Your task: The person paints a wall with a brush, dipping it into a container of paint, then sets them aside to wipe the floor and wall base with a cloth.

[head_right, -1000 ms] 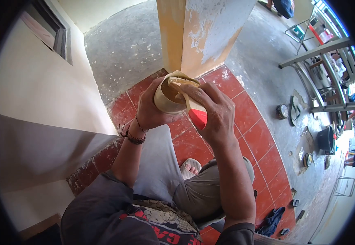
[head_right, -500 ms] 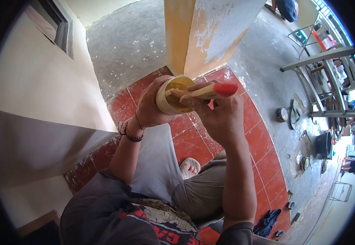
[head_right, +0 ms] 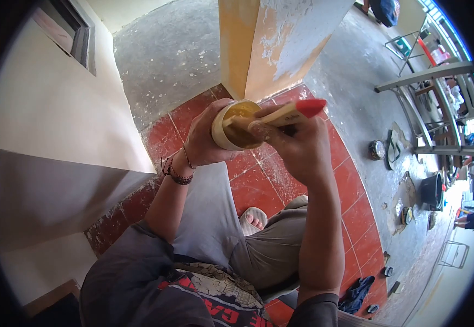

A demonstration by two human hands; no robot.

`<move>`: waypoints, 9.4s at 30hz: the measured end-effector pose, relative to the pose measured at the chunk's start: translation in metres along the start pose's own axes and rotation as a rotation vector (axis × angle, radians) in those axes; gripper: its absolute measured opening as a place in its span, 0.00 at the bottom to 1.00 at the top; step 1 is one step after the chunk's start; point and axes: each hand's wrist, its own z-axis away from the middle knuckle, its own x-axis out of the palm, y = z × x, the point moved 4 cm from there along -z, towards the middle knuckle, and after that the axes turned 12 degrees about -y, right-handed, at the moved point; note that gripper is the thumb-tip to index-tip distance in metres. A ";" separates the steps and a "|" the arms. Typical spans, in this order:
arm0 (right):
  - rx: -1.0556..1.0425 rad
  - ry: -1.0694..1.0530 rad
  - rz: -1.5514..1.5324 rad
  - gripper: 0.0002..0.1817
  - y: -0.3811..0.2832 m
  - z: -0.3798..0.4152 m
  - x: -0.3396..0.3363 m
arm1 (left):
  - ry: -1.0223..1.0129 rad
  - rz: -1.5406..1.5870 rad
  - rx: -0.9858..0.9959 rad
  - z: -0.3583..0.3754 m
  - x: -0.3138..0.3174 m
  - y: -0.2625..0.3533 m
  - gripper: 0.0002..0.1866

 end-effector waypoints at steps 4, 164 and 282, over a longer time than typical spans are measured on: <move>-0.074 0.217 0.031 0.12 -0.006 0.005 0.004 | -0.007 0.055 -0.040 0.004 -0.003 -0.005 0.44; -0.023 -0.123 1.377 0.09 0.120 -0.283 0.163 | -0.733 -0.389 -1.420 0.169 0.005 -0.232 0.82; -0.210 0.058 1.633 0.10 0.020 -0.311 0.107 | -0.729 -0.385 -1.442 0.173 0.009 -0.235 0.84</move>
